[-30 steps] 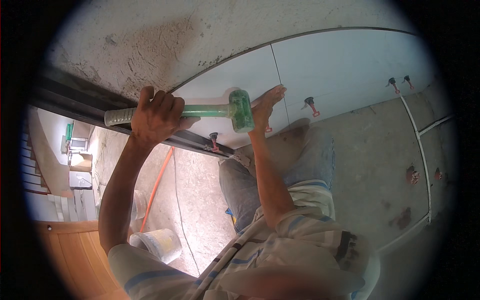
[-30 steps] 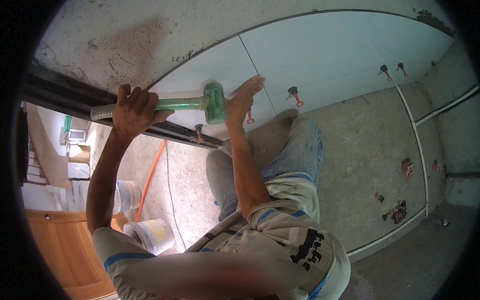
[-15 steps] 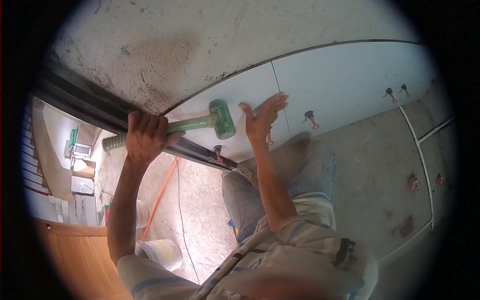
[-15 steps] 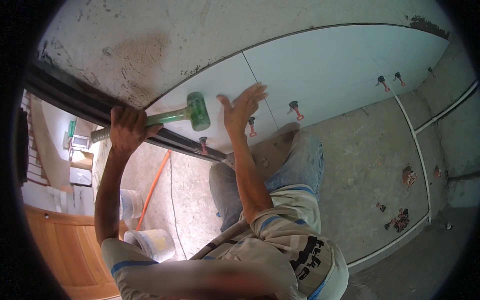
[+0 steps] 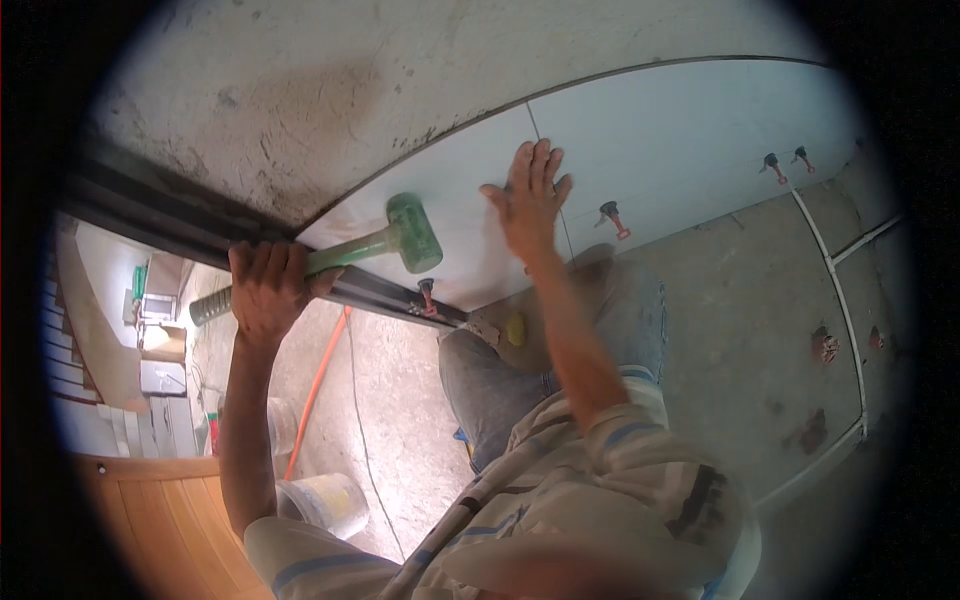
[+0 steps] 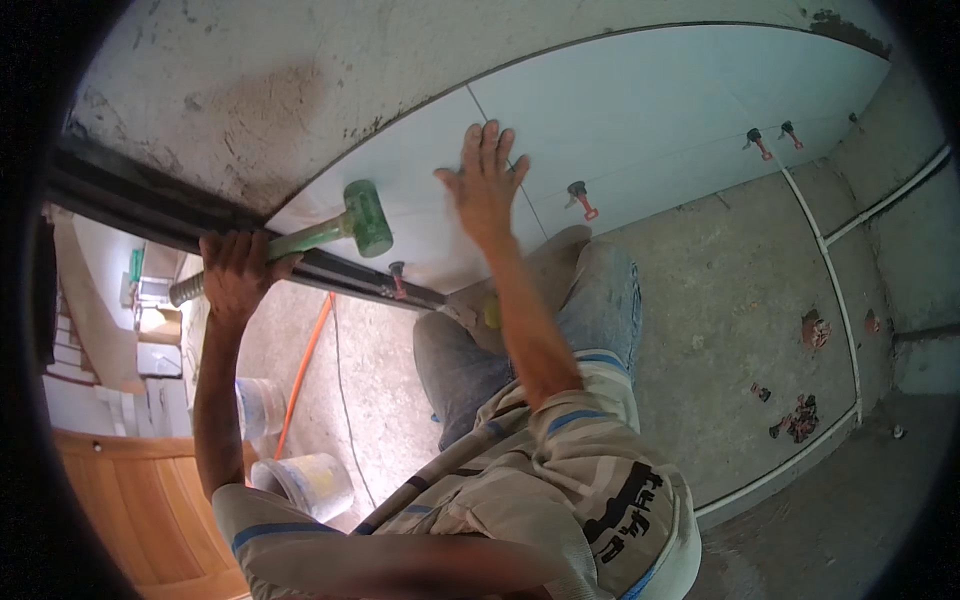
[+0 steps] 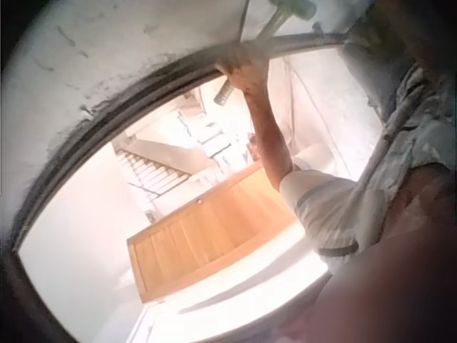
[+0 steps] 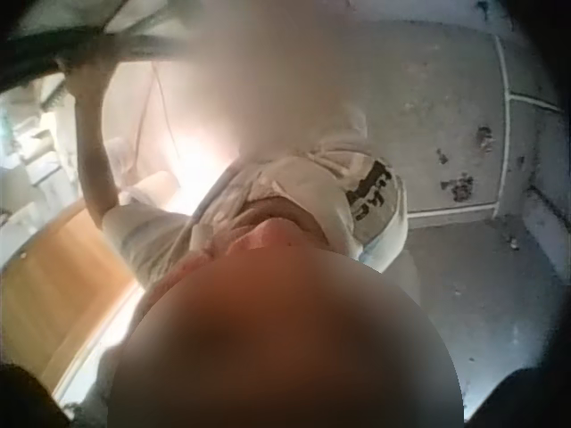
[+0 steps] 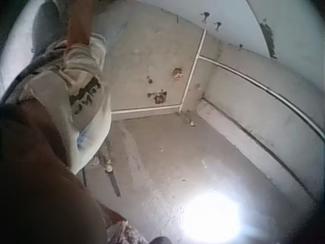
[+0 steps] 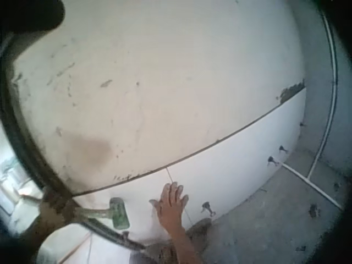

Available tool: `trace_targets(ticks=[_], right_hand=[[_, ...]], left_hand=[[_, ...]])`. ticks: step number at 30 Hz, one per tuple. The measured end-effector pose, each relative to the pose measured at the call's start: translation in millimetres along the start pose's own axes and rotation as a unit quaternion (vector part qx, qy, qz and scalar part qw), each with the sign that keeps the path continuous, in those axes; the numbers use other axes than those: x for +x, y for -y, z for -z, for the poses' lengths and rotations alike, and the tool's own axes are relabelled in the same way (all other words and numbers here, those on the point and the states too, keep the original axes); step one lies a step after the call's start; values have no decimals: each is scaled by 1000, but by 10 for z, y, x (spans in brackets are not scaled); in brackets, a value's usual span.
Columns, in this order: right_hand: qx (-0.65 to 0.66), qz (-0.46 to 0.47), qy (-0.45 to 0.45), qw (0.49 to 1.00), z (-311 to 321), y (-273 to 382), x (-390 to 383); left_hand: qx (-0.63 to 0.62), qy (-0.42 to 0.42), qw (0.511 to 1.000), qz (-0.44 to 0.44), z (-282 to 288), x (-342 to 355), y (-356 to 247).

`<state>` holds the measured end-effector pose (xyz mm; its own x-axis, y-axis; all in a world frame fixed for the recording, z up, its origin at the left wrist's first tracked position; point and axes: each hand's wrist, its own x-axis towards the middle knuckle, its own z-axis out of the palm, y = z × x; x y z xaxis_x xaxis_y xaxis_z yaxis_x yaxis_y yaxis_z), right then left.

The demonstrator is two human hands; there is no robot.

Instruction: Installing ceramic wall tiles using a rubber mallet and spacers.

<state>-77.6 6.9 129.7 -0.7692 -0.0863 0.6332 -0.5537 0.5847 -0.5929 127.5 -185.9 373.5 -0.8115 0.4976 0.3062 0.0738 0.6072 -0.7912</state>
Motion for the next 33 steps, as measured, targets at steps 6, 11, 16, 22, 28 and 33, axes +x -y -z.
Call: trace_targets(ticks=[6,11,16,22,28,33], right_hand=[[-144,229,36,962,466,-1069,99],[-165,284,74,942,532,-1295,116],[-172,276,81,942,518,-1276,98],[-174,261,78,946,456,-1359,44],[-162,290,54,941,451,-1199,97],[-58,345,-15,937,146,-522,-35]], left_hand=[[-30,48,998,-5,-17,-52,-101],[-85,36,996,5,-178,-56,-300],[-97,77,992,7,-329,9,-481],[-86,-2,996,-31,-326,165,-475],[-135,35,988,70,-39,-254,-386],[-312,248,868,296,105,-1274,-803]])
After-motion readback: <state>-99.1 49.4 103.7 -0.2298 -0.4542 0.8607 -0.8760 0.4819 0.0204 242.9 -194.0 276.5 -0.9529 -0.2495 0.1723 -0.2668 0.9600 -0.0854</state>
